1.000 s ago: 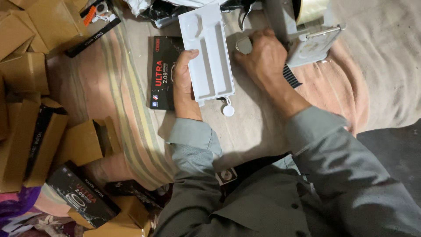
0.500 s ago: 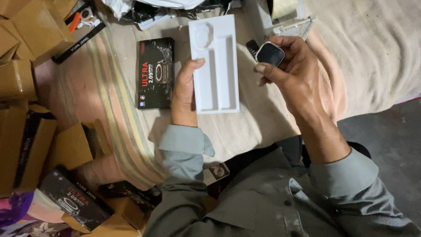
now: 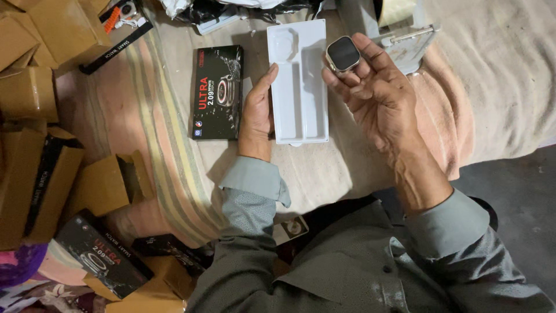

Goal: The person unpacks a smartwatch box, removes the watch, strap, and charger, then repacks them into a cardboard shipping box and seals it with tape. The process is repeated for a second unit.

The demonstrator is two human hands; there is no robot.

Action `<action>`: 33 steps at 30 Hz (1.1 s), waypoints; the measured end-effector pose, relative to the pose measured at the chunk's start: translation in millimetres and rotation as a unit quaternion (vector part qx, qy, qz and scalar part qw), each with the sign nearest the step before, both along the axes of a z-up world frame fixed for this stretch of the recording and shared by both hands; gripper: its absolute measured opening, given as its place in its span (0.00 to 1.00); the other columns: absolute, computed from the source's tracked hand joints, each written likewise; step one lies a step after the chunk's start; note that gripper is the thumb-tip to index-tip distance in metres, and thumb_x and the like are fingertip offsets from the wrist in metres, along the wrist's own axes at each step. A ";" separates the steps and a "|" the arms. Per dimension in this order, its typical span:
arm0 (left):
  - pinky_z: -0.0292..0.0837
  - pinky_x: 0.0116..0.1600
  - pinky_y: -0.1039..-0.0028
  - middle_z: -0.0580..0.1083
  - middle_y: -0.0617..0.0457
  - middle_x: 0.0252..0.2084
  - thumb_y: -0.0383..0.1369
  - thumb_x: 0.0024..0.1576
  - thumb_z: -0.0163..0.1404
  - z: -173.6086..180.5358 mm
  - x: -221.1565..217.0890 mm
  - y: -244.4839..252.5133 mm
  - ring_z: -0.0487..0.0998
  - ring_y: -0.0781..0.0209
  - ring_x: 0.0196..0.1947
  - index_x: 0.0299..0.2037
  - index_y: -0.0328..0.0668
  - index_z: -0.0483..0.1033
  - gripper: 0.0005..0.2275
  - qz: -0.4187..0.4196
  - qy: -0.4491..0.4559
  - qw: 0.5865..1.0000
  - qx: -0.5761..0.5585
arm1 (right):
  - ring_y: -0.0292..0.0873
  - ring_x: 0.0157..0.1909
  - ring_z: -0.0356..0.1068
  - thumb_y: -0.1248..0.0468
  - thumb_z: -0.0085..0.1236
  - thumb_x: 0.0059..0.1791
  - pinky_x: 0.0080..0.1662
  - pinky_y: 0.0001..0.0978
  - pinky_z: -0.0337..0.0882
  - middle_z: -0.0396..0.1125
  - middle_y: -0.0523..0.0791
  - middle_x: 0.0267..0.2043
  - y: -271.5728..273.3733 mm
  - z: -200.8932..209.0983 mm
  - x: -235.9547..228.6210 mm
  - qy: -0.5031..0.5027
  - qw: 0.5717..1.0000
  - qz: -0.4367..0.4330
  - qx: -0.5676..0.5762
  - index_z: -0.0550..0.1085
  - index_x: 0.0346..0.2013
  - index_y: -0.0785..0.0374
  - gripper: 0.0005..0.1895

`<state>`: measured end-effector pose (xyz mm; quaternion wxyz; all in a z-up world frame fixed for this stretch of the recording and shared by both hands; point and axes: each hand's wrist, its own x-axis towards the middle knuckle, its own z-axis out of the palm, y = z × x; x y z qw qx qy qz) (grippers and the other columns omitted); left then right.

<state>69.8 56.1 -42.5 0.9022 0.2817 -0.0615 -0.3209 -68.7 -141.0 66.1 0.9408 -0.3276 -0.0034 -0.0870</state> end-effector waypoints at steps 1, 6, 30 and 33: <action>0.75 0.58 0.66 0.78 0.44 0.52 0.36 0.64 0.53 -0.3 0.7 -0.2 0.80 0.54 0.51 0.59 0.31 0.73 0.18 -0.001 -0.003 1.000 0.002 | 0.50 0.65 0.71 0.83 0.34 0.45 0.71 0.47 0.65 0.66 0.56 0.63 0.9 -0.7 1.4 0.006 1.000 -0.005 -0.007 0.57 0.68 0.70 0.35; 0.75 0.59 0.67 0.78 0.43 0.53 0.37 0.63 0.53 -0.6 4.5 -1.1 0.80 0.54 0.52 0.59 0.31 0.73 0.19 0.022 -0.017 0.999 0.022 | 0.47 0.65 0.68 0.84 0.35 0.51 0.73 0.48 0.64 0.65 0.54 0.64 2.4 -7.4 5.9 -0.020 1.000 -0.008 -0.008 0.56 0.72 0.71 0.32; 0.75 0.56 0.66 0.79 0.45 0.49 0.37 0.62 0.54 2.0 3.4 -1.1 0.80 0.56 0.48 0.57 0.32 0.75 0.18 0.003 -0.022 0.999 0.038 | 0.48 0.65 0.71 0.86 0.44 0.52 0.62 0.29 0.76 0.62 0.57 0.68 8.7 -18.8 5.0 -0.033 0.991 -0.061 -0.117 0.55 0.73 0.72 0.34; 0.76 0.56 0.67 0.79 0.45 0.49 0.37 0.63 0.54 3.4 3.4 -0.4 0.80 0.56 0.48 0.57 0.33 0.76 0.17 -0.001 -0.022 0.999 0.029 | 0.49 0.65 0.73 0.85 0.49 0.52 0.63 0.31 0.75 0.63 0.57 0.65 10.8 -19.4 8.2 -0.019 0.986 -0.099 -0.131 0.59 0.68 0.75 0.29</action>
